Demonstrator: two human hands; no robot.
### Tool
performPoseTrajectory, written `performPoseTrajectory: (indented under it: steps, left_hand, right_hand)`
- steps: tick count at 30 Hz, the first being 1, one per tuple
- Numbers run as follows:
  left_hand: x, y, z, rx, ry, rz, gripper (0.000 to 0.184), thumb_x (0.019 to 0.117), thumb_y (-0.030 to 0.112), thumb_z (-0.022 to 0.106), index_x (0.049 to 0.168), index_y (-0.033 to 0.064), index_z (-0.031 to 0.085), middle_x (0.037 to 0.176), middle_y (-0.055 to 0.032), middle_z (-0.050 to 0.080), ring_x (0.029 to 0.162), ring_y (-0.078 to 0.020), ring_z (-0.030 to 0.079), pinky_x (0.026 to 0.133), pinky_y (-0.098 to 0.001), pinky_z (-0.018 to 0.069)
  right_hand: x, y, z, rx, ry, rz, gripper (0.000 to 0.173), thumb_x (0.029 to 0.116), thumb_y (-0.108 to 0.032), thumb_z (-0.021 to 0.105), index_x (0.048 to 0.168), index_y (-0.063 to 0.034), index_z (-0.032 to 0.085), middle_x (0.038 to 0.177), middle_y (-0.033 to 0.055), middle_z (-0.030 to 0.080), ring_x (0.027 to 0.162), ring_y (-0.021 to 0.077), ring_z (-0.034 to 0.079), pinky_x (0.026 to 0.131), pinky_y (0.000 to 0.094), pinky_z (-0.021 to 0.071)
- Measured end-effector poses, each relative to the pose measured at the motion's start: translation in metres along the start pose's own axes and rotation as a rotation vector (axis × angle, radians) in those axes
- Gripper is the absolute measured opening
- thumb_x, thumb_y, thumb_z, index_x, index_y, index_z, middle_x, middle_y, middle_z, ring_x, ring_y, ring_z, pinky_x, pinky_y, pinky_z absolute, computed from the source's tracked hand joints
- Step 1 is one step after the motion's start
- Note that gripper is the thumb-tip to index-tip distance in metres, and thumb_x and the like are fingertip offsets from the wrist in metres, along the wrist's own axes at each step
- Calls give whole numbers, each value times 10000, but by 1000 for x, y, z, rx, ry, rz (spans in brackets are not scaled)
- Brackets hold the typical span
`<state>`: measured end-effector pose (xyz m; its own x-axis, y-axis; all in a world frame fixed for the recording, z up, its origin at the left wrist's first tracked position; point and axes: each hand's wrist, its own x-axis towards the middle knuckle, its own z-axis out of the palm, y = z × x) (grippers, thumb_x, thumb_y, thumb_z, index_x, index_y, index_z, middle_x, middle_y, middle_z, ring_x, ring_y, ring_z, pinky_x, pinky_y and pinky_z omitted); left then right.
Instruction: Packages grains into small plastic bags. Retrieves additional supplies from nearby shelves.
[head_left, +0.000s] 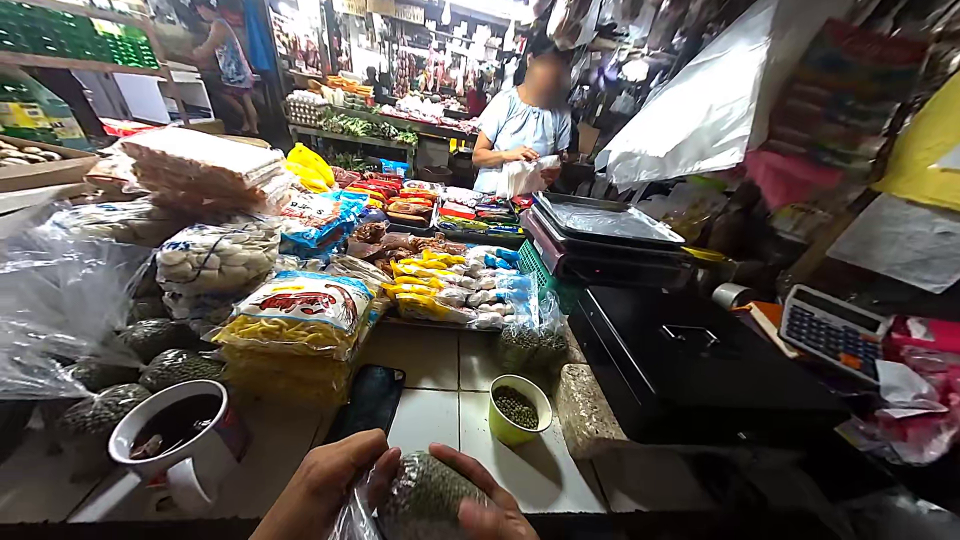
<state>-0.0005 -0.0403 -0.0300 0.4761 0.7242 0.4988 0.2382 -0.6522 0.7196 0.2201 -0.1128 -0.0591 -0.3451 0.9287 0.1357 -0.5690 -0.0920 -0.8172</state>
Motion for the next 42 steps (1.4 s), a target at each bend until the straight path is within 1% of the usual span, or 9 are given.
performPoseTrajectory:
  steps: [3, 7, 12, 17, 24, 28, 35, 39, 42]
  left_hand:
    - [0, 1, 0, -159, -10, -147, 307, 1068, 231, 528, 838, 48, 615, 638, 27, 537, 551, 17, 527, 524, -147, 456]
    - [1, 0, 6, -258, -3, -173, 286, 1063, 239, 547, 843, 74, 623, 654, 52, 552, 545, 27, 536, 509, -142, 473]
    - [15, -9, 28, 292, 164, 231, 321, 1066, 272, 508, 816, 82, 576, 709, -11, 522, 611, -38, 516, 548, -134, 444]
    - [24, -10, 59, 780, 249, 347, 206, 964, 91, 526, 813, 42, 656, 696, -77, 571, 622, -224, 616, 519, -286, 522]
    - [33, -18, 29, 289, -70, 608, 189, 1071, 147, 489, 935, 75, 598, 880, -71, 603, 854, -178, 620, 762, -245, 542]
    - [34, -6, 33, 258, -113, 748, 224, 1089, 180, 482, 910, 84, 576, 841, -68, 572, 825, -187, 592, 736, -251, 512]
    - [43, -34, 24, 757, -1, 489, 221, 995, 157, 514, 825, 112, 648, 713, -24, 589, 601, -194, 598, 454, -301, 470]
    - [48, -35, 25, 716, -15, 461, 209, 993, 138, 532, 812, 89, 623, 710, -42, 574, 598, -196, 605, 458, -296, 482]
    - [47, -29, 31, 732, -3, 524, 184, 976, 108, 543, 818, 89, 636, 713, -41, 570, 585, -195, 582, 447, -295, 465]
  right_hand:
    - [2, 5, -10, -578, -49, -473, 576, 1010, -516, 569, 1379, -80, 643, 1453, 111, 534, 1330, 182, 510, 1095, 366, 470]
    - [1, 5, -13, -836, 98, -653, 312, 977, -323, 701, 1245, -167, 724, 1414, 96, 565, 1250, 173, 594, 1025, 339, 548]
    - [16, 10, -21, -841, 112, -418, 916, 778, -90, 860, 1481, 192, 345, 1352, 225, 641, 1180, 196, 685, 1024, 359, 574]
    - [45, 40, -40, -1554, 459, -782, 590, 834, -318, 741, 1308, 25, 673, 1003, 131, 744, 842, 209, 663, 789, 344, 534]
    - [38, 10, -52, -491, -164, -287, 677, 866, -388, 805, 1357, -58, 476, 1238, -5, 638, 1136, 88, 634, 984, 313, 547]
    - [55, 4, -51, -271, -537, -95, 1211, 775, -447, 848, 1616, -24, 87, 1525, 95, 474, 1319, 107, 538, 1116, 327, 446]
    - [51, 36, -25, -1332, 175, -594, 845, 793, -266, 754, 1485, 95, 428, 1278, 214, 641, 1173, 255, 628, 977, 448, 525]
    - [51, 37, -27, -1059, 152, -549, 693, 978, -163, 619, 1505, 172, 317, 1347, 246, 595, 1206, 147, 618, 1053, 292, 502]
    - [57, 32, -33, -1004, 216, -579, 802, 808, -134, 789, 1473, 127, 425, 1133, 140, 665, 1004, 69, 650, 921, 230, 552]
